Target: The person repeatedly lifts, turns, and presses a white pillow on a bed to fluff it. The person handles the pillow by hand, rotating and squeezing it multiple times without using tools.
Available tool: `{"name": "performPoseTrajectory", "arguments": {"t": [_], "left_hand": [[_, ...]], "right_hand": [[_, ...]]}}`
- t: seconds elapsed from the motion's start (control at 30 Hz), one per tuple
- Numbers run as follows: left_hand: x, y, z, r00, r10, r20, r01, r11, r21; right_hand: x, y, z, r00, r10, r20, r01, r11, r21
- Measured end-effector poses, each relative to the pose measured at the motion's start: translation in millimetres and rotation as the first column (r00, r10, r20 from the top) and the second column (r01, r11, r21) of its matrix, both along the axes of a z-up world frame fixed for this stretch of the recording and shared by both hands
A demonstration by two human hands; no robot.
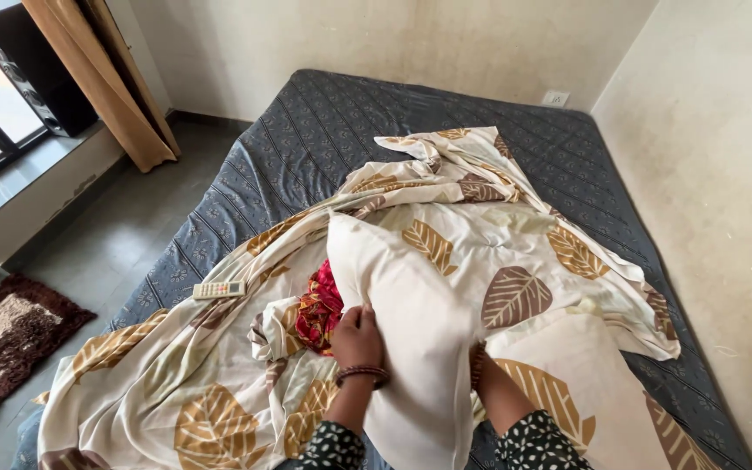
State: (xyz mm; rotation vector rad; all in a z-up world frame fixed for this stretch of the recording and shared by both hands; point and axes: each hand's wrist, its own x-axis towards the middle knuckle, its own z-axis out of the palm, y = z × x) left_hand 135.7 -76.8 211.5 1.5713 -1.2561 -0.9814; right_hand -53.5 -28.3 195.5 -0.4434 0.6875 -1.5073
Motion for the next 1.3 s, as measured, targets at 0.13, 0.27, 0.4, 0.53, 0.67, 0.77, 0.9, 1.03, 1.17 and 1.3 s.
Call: {"name": "performPoseTrajectory", "arguments": {"t": [0.13, 0.27, 0.4, 0.53, 0.67, 0.77, 0.9, 1.03, 1.17, 1.3], "left_hand": [[-3, -10, -5, 1.0, -0.023, -0.005, 0.023, 0.999, -0.041], [40, -57, 14, 0.986, 0.121, 0.111, -0.092, 0.967, -0.238], [-9, -47, 22, 0.999, 0.001, 0.04, 0.017, 0.896, -0.443], [23, -70, 39, 0.967, 0.108, 0.23, -0.011, 0.922, -0.387], [14, -52, 60, 0.99, 0.047, 0.135, -0.003, 0.951, -0.309], [-5, -32, 56, 0.986, -0.032, 0.161, 0.092, 0.921, -0.378], [23, -46, 42, 0.987, -0.161, 0.01, 0.161, 0.975, -0.153], [34, -37, -14, 0.889, -0.435, -0.144, 0.378, 0.874, -0.307], [-12, 10, -40, 0.911, -0.411, 0.04, 0.412, 0.9, -0.143], [-18, 21, -1, 0.972, -0.223, 0.071, 0.211, 0.966, 0.149]], "right_hand": [[-19, -19, -5, 0.973, -0.215, -0.085, 0.218, 0.976, 0.026], [-84, -18, 24, 0.906, -0.422, 0.044, 0.422, 0.906, -0.003], [-34, -42, 3, 0.94, -0.332, -0.08, 0.329, 0.943, -0.047], [-74, -33, 24, 0.889, -0.457, 0.036, 0.458, 0.888, -0.03], [-72, -44, 22, 0.908, -0.42, -0.004, 0.419, 0.907, -0.044], [-24, -45, -7, 0.954, -0.297, -0.044, 0.295, 0.954, -0.042], [-64, -29, 9, 0.923, -0.377, 0.071, 0.379, 0.925, -0.005], [-69, -24, 0, 0.932, -0.338, 0.131, 0.343, 0.939, -0.016], [-35, -25, -23, 0.951, -0.259, 0.17, 0.272, 0.961, -0.059], [-29, -18, -18, 0.946, -0.101, 0.309, 0.121, 0.992, -0.046]]}}
